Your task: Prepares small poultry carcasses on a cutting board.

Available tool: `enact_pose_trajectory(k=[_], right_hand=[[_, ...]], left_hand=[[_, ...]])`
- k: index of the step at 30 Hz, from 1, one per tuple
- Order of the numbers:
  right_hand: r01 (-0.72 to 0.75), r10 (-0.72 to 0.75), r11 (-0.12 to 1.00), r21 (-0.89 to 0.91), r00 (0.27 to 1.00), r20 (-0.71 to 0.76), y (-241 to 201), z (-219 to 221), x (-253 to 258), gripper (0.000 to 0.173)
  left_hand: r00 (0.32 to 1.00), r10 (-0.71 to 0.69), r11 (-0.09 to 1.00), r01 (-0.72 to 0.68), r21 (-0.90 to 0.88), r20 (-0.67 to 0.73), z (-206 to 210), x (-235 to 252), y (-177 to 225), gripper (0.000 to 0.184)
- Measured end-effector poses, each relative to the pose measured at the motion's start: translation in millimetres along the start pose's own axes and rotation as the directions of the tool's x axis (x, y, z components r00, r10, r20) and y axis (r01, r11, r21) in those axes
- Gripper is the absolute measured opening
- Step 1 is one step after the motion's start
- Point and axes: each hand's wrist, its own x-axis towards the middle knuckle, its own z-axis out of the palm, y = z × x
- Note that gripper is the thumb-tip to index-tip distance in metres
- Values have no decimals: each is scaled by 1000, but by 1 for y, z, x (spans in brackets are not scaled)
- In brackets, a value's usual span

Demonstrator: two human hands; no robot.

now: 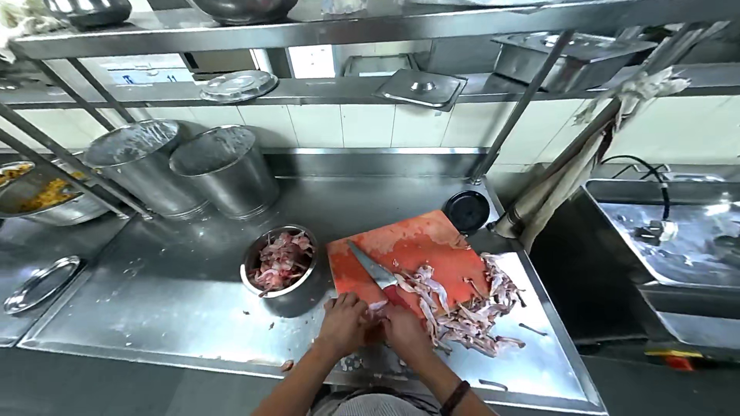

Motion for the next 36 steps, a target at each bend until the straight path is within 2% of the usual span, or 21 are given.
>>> enact_pose_trajectory(k=[2,4,7,9,11,14,16,19,24,26,28,29,30,31,32,33,34,36], right_hand=[[-30,35,994,-101,998,49,-7,7,-7,30],[-60,78,984,-168,992,104,-14,8,-14,29],[-96,122,971,-221,987,107,-20,4,-18,35],[-124,142,967,-223,987,69,-23,2,-21,38],[-158,167,967,-198,985,32,-27,2,-25,39],[-180,176,978,-109,984,-38,-35,7,-34,40],[-192,190,980,-60,981,-34,-43,4,-39,40],[-173,169,985,-29,980,-101,-47,2,-47,37],[-144,131,984,-104,984,-123,-61,-13,-52,35],[-115,111,992,-48,990,-86,-59,-13,-51,36],[-59,65,995,84,995,-70,-47,-14,-49,38],[-3,23,990,142,990,-139,-37,-13,-50,38],[72,-20,980,186,964,-267,-27,-10,-50,38],[164,-66,964,207,908,-414,-18,-9,-47,36],[245,-114,948,205,858,-501,-12,-10,-44,34],[303,-166,933,194,841,-515,-8,-13,-41,32],[338,-220,923,184,856,-468,-6,-16,-39,32],[362,-300,918,164,902,-311,-7,-23,-38,32]], left_hand=[[995,93,996,-94,-13,-48,12,0,6,37],[986,167,986,-167,11,-25,24,4,12,36],[984,178,983,-177,47,-4,36,14,14,32],[986,154,988,-152,38,-57,43,15,10,29],[991,74,997,-76,-10,-115,46,12,13,28],[982,-130,985,112,-128,-140,44,8,24,29],[964,-251,953,229,-197,-93,34,8,29,31],[936,-350,921,352,-170,42,11,7,41,30],[888,-448,872,460,-168,104,-2,8,51,39],[896,-427,873,444,-203,123,0,9,47,40],[927,-332,898,367,-242,176,-5,10,36,41],[942,-271,912,317,-260,200,-8,9,30,40],[955,-212,919,267,-289,209,-11,9,25,39],[962,-175,919,235,-317,207,-14,8,21,38],[968,-153,913,215,-346,197,-15,7,18,38],[974,-135,903,198,-382,183,-15,6,16,37],[978,-116,889,181,-420,176,-14,5,13,35],[980,-49,856,142,-496,195,-15,4,13,34]])
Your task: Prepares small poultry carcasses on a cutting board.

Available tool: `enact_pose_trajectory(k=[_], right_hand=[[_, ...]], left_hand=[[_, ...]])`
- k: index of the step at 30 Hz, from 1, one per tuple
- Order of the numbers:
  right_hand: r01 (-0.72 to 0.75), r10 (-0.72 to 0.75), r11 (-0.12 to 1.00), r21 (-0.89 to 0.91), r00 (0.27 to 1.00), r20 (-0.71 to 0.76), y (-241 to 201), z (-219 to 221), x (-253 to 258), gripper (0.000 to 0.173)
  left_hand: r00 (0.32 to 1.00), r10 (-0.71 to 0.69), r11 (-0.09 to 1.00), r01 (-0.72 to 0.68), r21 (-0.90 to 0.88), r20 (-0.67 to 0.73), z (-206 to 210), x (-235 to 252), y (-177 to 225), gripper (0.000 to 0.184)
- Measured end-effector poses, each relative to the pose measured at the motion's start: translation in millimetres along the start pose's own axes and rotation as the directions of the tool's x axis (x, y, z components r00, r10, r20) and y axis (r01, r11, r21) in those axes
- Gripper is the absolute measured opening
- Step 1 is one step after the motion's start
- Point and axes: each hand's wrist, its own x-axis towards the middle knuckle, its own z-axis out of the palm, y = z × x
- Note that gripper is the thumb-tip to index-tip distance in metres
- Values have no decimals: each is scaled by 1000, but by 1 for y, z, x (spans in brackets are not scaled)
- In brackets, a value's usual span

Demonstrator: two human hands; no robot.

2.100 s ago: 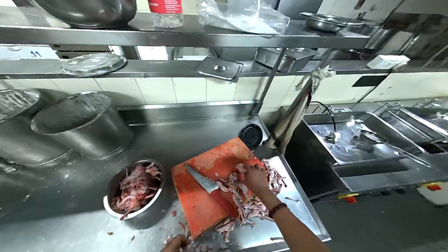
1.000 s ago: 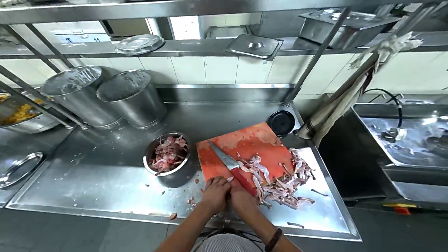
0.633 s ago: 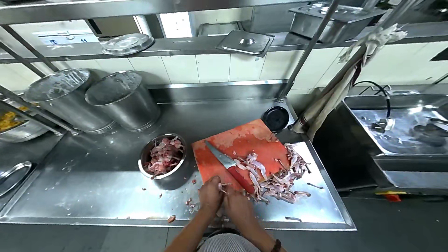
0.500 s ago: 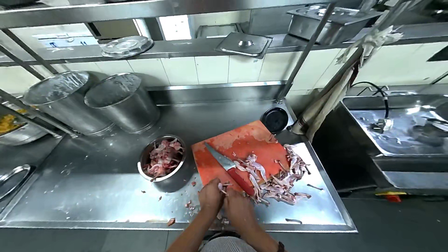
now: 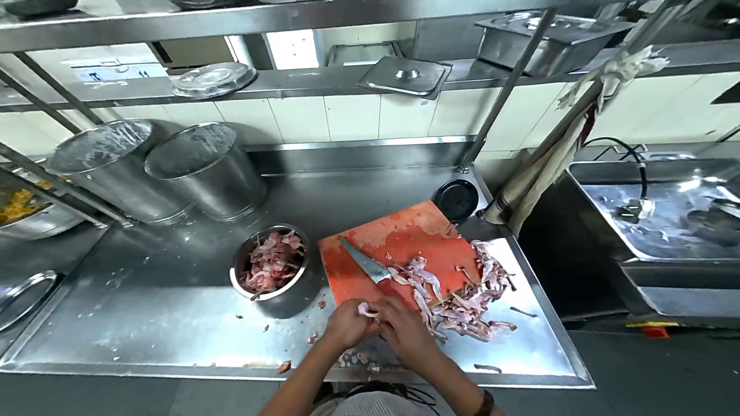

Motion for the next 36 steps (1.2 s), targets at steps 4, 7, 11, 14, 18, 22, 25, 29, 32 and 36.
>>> enact_pose_trajectory(k=[4,7,11,14,18,22,25,29,32,36], right_hand=[[93,-74,993,-71,969,235,-5,-27,8,24],[186,-135,980,-66,874,466,-16,-69,13,25],[185,-313,946,265,732,605,-21,-110,24,27],[-160,-363,736,657,726,584,-4,-97,26,29],[-248,-254,336,909,905,341,2,-50,7,23],[45,-11,871,488,997,-71,-17,-33,-4,27],[-79,156,929,363,970,-188,-23,-9,-8,27],[-226,424,746,627,887,-184,-31,7,-8,27],[-284,478,567,773,878,-27,-33,-3,-9,24],[-353,436,668,656,899,39,-23,-25,-11,28]], left_hand=[[977,134,989,-123,-79,163,-3,-13,5,32],[937,175,984,-160,-72,304,-14,-36,13,33],[844,269,962,-255,-96,464,-21,-70,46,30],[787,441,888,-314,-336,432,-31,-77,59,21],[810,511,695,-191,-693,289,-28,-66,57,14],[948,317,709,-245,-661,-12,-16,-40,35,11],[983,148,720,-185,-668,-113,2,-25,34,10],[980,-14,772,-116,-625,-199,25,-19,39,16],[972,127,887,-199,-417,-196,18,-12,32,19],[927,350,934,-356,-24,-132,-16,-11,27,34]])
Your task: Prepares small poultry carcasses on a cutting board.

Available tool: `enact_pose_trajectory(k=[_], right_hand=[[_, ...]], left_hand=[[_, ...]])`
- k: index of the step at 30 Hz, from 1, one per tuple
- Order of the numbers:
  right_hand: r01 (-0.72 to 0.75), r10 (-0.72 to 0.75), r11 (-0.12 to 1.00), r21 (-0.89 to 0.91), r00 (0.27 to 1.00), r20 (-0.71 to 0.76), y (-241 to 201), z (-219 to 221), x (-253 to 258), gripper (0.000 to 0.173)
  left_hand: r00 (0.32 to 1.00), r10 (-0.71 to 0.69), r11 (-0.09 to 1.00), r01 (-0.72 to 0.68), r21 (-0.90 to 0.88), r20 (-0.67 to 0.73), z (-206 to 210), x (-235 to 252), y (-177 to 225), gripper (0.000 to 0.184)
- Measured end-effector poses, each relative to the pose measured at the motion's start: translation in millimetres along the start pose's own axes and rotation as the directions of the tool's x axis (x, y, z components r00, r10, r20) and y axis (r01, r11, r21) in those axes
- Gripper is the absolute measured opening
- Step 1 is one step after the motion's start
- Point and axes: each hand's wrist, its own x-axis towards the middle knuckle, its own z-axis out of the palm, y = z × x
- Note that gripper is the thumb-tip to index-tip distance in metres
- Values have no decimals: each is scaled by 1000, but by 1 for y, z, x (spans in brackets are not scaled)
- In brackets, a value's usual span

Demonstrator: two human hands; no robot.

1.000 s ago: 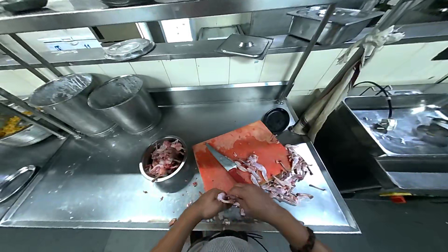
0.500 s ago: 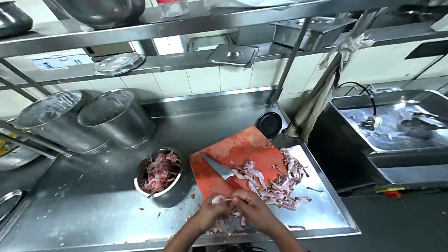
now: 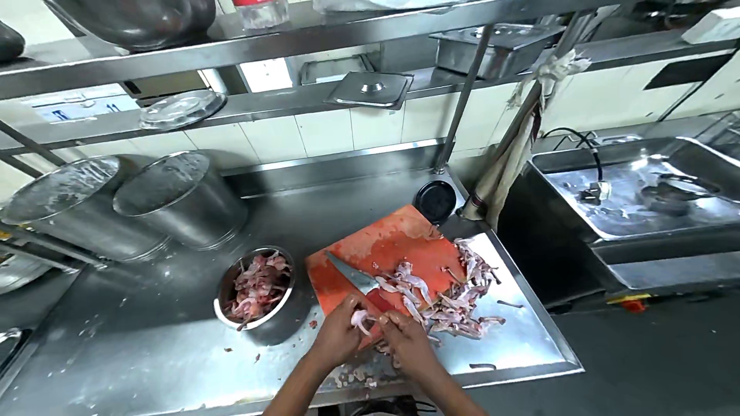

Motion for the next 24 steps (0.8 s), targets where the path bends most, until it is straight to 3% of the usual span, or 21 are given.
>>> enact_pose_trajectory(k=[3,5,8,11,12,15,18,21,24], right_hand=[[-19,6,986,-164,997,-80,-3,-7,5,33],[-62,41,977,-202,993,-107,-3,-7,7,35],[-122,103,978,-170,988,-115,0,1,3,38],[-174,159,979,-105,978,-136,11,12,1,39],[-182,169,980,-75,974,-150,15,16,-1,39],[-173,178,983,54,979,-98,20,18,-7,38],[-48,48,999,-7,999,25,21,5,-5,35],[240,-255,939,-247,966,-30,31,-6,3,40],[348,-384,909,-230,914,-131,37,-2,8,41]], left_hand=[[958,193,976,-209,-56,-213,4,-2,-8,31],[932,218,962,-254,-96,-289,15,-1,-12,26],[973,-98,941,22,-338,-208,39,-4,-3,36],[895,-424,739,256,-623,-136,62,-5,16,41],[866,-480,718,297,-629,-138,66,-6,19,41],[837,-503,787,341,-515,-214,68,-7,14,46],[871,-412,828,234,-510,-270,59,-7,12,45],[915,-298,790,76,-608,-273,53,-6,28,40],[941,-232,720,-6,-694,-248,56,-5,51,39]])
